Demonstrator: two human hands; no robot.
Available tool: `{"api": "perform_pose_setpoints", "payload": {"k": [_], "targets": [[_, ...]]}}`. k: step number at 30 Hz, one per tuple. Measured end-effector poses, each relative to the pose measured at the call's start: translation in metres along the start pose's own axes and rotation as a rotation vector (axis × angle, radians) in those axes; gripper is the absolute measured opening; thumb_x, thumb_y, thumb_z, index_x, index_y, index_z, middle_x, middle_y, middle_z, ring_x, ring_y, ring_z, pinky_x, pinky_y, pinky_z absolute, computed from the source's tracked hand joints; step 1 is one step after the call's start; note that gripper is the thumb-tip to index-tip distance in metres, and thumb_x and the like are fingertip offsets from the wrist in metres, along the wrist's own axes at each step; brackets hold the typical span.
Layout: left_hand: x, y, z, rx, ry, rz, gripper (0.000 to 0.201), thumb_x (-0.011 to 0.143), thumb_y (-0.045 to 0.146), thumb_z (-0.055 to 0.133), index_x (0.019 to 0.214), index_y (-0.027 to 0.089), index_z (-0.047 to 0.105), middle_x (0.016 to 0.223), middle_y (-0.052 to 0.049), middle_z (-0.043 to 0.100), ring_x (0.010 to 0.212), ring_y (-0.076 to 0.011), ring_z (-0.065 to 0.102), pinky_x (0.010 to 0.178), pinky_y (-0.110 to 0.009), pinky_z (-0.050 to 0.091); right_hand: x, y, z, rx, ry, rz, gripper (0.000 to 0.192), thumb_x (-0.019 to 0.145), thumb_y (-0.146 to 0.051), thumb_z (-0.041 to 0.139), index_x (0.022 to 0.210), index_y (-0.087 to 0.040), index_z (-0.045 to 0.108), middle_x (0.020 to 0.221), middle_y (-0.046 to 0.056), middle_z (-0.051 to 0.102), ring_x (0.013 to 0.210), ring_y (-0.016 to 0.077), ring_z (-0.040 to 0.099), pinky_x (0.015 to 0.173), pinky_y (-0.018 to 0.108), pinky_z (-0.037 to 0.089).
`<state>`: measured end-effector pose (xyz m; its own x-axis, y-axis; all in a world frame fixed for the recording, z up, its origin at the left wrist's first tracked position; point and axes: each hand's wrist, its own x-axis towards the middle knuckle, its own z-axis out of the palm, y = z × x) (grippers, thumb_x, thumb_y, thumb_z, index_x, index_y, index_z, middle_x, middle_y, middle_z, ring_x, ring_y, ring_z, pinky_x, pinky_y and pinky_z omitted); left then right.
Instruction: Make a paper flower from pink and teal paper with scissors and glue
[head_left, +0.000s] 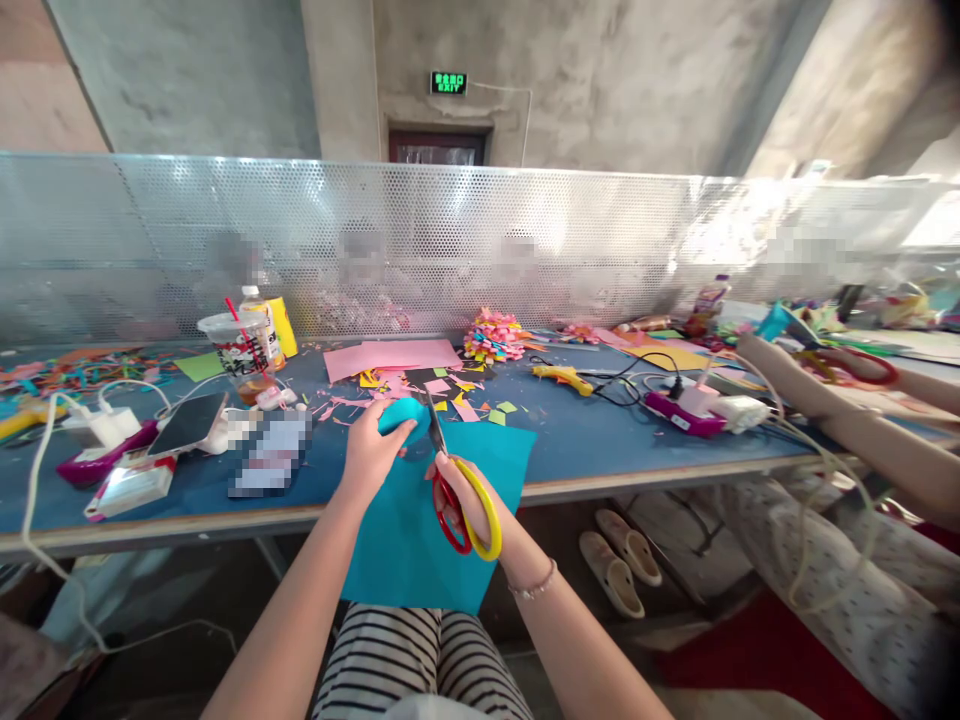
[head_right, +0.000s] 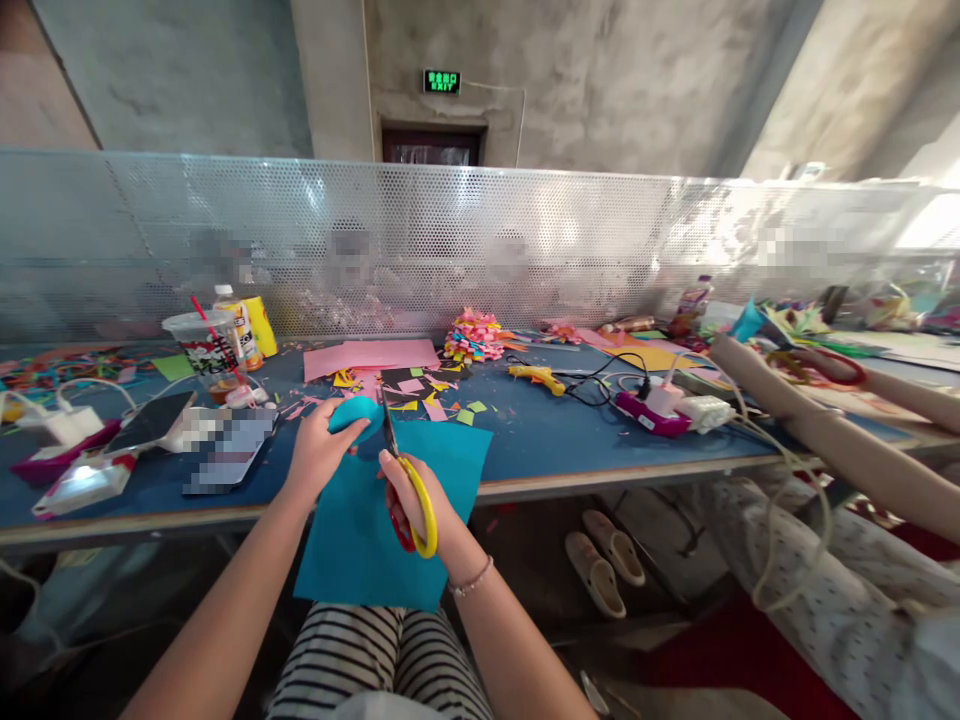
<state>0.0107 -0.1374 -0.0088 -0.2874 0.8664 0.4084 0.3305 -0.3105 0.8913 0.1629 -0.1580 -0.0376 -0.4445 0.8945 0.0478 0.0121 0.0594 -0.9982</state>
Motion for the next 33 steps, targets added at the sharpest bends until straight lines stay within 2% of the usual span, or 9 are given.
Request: {"api": "perform_pose_setpoints", "payload": {"k": [6, 11, 16, 19, 22, 25, 28, 31, 33], "targets": [[0.012, 0.002, -0.014, 0.06, -0.067, -0.001, 0.043, 0.063, 0.037, 0.066, 0.101, 0.017, 0.06, 0.081, -0.005, 0.065, 0.05, -0.0135, 0.057, 0.045, -0.025, 0.046, 0.0, -0.004, 0.003, -0.081, 0.037, 0.008, 0.054, 0.078, -0.069, 0.031, 0.078, -0.018, 0.046, 0.044, -0.006, 0.043, 0.028, 0.0062, 0.034, 0.029, 0.019, 0.027], [0.011, -0.001, -0.012, 0.059, 0.069, 0.156, 0.029, 0.065, 0.037, 0.065, 0.086, 0.016, 0.063, 0.083, -0.006, 0.066, 0.075, -0.0189, 0.061, 0.068, -0.028, 0.049, 0.002, 0.0, 0.005, -0.156, 0.076, 0.004, 0.053, 0.078, -0.069, 0.031, 0.073, -0.018, 0.045, 0.042, -0.006, 0.044, 0.026, 0.0065, 0.036, 0.028, 0.019, 0.027], [0.008, -0.014, 0.005, -0.252, 0.163, -0.007, 0.037, 0.068, 0.044, 0.062, 0.091, 0.016, 0.058, 0.073, -0.001, 0.061, 0.062, -0.0142, 0.059, 0.054, -0.024, 0.049, 0.002, 0.004, 0.006, -0.177, 0.083, -0.008, 0.051, 0.079, -0.067, 0.033, 0.073, -0.018, 0.045, 0.043, -0.005, 0.045, 0.027, 0.0068, 0.037, 0.029, 0.019, 0.028], [0.009, -0.016, 0.007, -0.259, 0.167, -0.023, 0.039, 0.07, 0.045, 0.06, 0.096, 0.017, 0.055, 0.077, -0.002, 0.06, 0.062, -0.0144, 0.059, 0.049, -0.024, 0.048, 0.002, 0.006, 0.004, -0.162, 0.066, -0.027, 0.049, 0.08, -0.066, 0.035, 0.074, -0.018, 0.046, 0.043, -0.005, 0.045, 0.027, 0.0067, 0.037, 0.03, 0.019, 0.028], [0.013, -0.012, -0.001, -0.025, 0.157, 0.112, 0.034, 0.074, 0.043, 0.056, 0.098, 0.018, 0.056, 0.082, -0.004, 0.061, 0.065, -0.0154, 0.06, 0.055, -0.026, 0.049, 0.002, 0.007, 0.004, -0.136, 0.048, -0.026, 0.048, 0.08, -0.064, 0.036, 0.074, -0.018, 0.046, 0.043, -0.006, 0.045, 0.027, 0.0064, 0.036, 0.03, 0.019, 0.029], [0.017, -0.005, -0.015, 0.218, 0.15, 0.341, 0.027, 0.075, 0.04, 0.057, 0.093, 0.02, 0.06, 0.087, -0.005, 0.064, 0.079, -0.0185, 0.061, 0.07, -0.028, 0.048, 0.004, 0.006, 0.003, -0.117, 0.036, -0.019, 0.046, 0.081, -0.063, 0.037, 0.073, -0.018, 0.045, 0.042, -0.007, 0.043, 0.026, 0.006, 0.034, 0.03, 0.019, 0.027], [0.019, 0.003, -0.028, 0.284, 0.186, 0.456, 0.025, 0.076, 0.04, 0.057, 0.09, 0.02, 0.061, 0.09, -0.005, 0.065, 0.086, -0.0192, 0.06, 0.076, -0.027, 0.045, 0.004, 0.004, 0.003, -0.056, 0.012, -0.018, 0.044, 0.082, -0.062, 0.036, 0.072, -0.019, 0.044, 0.04, -0.007, 0.041, 0.026, 0.0059, 0.031, 0.029, 0.019, 0.025], [0.014, 0.003, -0.037, 0.248, 0.208, 0.348, 0.029, 0.073, 0.042, 0.058, 0.089, 0.019, 0.062, 0.085, -0.005, 0.066, 0.081, -0.0191, 0.061, 0.073, -0.028, 0.045, 0.004, 0.002, 0.002, -0.001, -0.004, -0.001, 0.044, 0.082, -0.061, 0.035, 0.074, -0.019, 0.044, 0.041, -0.007, 0.04, 0.027, 0.0058, 0.029, 0.029, 0.019, 0.025], [0.007, -0.004, -0.04, 0.164, 0.052, 0.178, 0.033, 0.068, 0.045, 0.063, 0.084, 0.016, 0.064, 0.078, -0.005, 0.066, 0.074, -0.0195, 0.061, 0.068, -0.029, 0.046, 0.004, 0.0, 0.0, 0.02, -0.012, 0.017, 0.044, 0.082, -0.061, 0.035, 0.075, -0.019, 0.045, 0.042, -0.006, 0.04, 0.028, 0.0059, 0.029, 0.029, 0.019, 0.025]]}}
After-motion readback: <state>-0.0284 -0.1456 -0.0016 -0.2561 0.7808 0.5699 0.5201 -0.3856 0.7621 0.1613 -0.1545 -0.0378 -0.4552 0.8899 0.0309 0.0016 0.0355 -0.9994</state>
